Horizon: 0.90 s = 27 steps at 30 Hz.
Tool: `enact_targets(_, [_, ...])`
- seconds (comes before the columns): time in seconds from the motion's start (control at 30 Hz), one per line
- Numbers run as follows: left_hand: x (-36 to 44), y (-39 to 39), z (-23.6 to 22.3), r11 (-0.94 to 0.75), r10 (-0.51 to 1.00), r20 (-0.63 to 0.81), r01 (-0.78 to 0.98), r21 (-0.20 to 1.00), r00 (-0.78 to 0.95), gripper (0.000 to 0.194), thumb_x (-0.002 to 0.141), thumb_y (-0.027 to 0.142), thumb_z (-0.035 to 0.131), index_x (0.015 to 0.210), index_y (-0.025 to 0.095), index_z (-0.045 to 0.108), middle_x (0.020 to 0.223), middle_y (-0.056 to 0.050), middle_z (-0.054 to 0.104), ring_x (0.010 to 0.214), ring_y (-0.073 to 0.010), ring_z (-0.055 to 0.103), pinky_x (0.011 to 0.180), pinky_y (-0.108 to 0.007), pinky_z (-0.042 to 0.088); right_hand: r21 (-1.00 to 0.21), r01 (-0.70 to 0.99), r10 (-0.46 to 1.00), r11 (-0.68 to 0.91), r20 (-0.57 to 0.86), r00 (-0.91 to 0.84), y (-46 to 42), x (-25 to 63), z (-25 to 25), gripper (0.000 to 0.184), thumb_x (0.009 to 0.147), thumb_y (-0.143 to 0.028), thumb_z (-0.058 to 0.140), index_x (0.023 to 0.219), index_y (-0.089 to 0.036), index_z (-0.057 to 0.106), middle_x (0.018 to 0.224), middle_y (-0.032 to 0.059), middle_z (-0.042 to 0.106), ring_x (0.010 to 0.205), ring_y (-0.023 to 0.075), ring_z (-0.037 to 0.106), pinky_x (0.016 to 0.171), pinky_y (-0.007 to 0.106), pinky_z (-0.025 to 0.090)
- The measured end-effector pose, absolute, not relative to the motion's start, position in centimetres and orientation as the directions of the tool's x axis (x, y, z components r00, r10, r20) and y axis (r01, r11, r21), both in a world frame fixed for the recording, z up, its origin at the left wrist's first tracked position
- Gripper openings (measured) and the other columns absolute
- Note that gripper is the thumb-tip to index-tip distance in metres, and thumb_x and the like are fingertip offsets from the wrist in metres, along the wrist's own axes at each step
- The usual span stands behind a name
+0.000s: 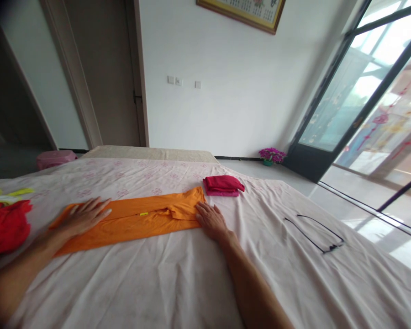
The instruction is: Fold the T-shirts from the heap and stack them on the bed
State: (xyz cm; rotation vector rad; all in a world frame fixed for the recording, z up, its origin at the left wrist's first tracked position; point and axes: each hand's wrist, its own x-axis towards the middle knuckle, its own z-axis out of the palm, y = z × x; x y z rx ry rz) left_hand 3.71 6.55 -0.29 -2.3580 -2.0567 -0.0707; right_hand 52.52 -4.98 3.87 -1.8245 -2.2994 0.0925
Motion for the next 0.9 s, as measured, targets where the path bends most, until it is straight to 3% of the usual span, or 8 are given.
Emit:
enact_targets(0.1, [1.7,6.0,-0.6,-0.057,0.992,0.114,0.998,0.012,0.055,0.068,0.095,0.057,0.027,0.156,0.028,0.032,0.163,-0.016,0.027,0.149,-0.0352,0.025,0.115,-0.059,0.020,-0.139,0.965,0.974,0.221,0.076,-0.212,-4.9,52.7,3.9,0.057,0.105,-0.047,0.021,0.156,-0.025,0.032,0.162,0.0055,0.031,0.150,0.0194,0.025,0.123,0.046,0.015])
enact_targets(0.2, [1.8,5.2,-0.3,-0.031,0.981,0.190,0.999,0.010,0.028,0.069,0.093,0.059,0.030,0.154,0.026,0.036,0.163,-0.018,0.026,0.148,-0.0390,0.027,0.114,-0.060,0.021,-0.091,0.967,0.969,0.239,-0.048,-0.244,-4.1,52.9,5.3,0.058,0.104,-0.048,0.025,0.157,-0.025,0.029,0.163,0.0074,0.028,0.150,0.0224,0.026,0.120,0.048,0.022])
enact_targets(0.3, [2.7,4.6,0.3,-0.040,0.953,0.300,0.999,-0.014,0.042,0.066,0.094,0.054,0.033,0.153,0.024,0.040,0.165,-0.016,0.020,0.149,-0.0388,0.023,0.115,-0.059,0.019,-0.010,0.966,0.953,0.258,-0.163,-0.256,-3.0,51.8,7.8,0.047,0.103,-0.041,0.033,0.145,-0.026,0.049,0.152,0.0091,0.048,0.139,0.0248,0.044,0.113,0.047,0.033])
enact_targets(0.4, [3.1,4.3,0.8,-0.071,0.956,0.284,0.997,-0.016,0.073,0.062,0.095,0.049,0.032,0.150,0.022,0.044,0.162,-0.015,0.031,0.146,-0.0337,0.032,0.116,-0.052,0.022,0.070,0.978,0.980,0.197,-0.054,-0.194,-2.1,48.8,10.1,0.040,0.103,-0.036,0.036,0.119,-0.022,0.069,0.121,0.0120,0.070,0.117,0.0270,0.062,0.103,0.044,0.040])
enact_targets(0.47, [3.0,4.2,1.0,-0.108,0.966,0.233,0.994,-0.015,0.109,0.060,0.097,0.047,0.030,0.148,0.021,0.046,0.156,-0.014,0.041,0.142,-0.0304,0.038,0.116,-0.049,0.024,0.012,0.974,0.970,0.226,0.088,-0.227,-1.7,46.1,10.8,0.038,0.102,-0.034,0.038,0.119,-0.021,0.069,0.119,0.0109,0.070,0.111,0.0249,0.064,0.097,0.036,0.044])
enact_targets(0.57, [2.9,4.2,1.1,-0.120,0.968,0.221,0.993,0.002,0.116,0.058,0.097,0.046,0.031,0.147,0.023,0.047,0.154,-0.012,0.046,0.141,-0.0292,0.041,0.116,-0.050,0.024,-0.061,0.936,0.931,0.346,0.144,-0.335,-1.0,42.3,10.6,0.032,0.100,-0.026,0.042,0.115,-0.024,0.071,0.118,0.0070,0.070,0.104,0.0203,0.065,0.086,0.028,0.045])
enact_targets(0.73, [2.4,4.4,1.2,-0.142,0.956,0.270,0.986,0.085,0.115,0.056,0.094,0.049,0.036,0.140,0.022,0.056,0.153,-0.013,0.046,0.137,-0.0302,0.046,0.115,-0.048,0.030,0.008,0.905,0.897,0.425,0.131,-0.422,0.4,38.6,8.8,0.027,0.097,-0.023,0.047,0.099,-0.022,0.074,0.106,0.0086,0.070,0.104,0.0222,0.061,0.086,0.030,0.044])
enact_targets(0.9, [1.2,4.6,1.2,-0.304,0.902,0.396,0.906,0.296,0.173,0.045,0.089,0.050,0.044,0.114,0.023,0.069,0.137,-0.009,0.059,0.128,-0.0232,0.053,0.114,-0.036,0.036,0.032,0.907,0.893,0.420,0.166,-0.419,1.4,38.0,7.4,0.028,0.099,-0.025,0.044,0.095,-0.020,0.072,0.101,0.0099,0.070,0.101,0.0232,0.060,0.086,0.031,0.042])
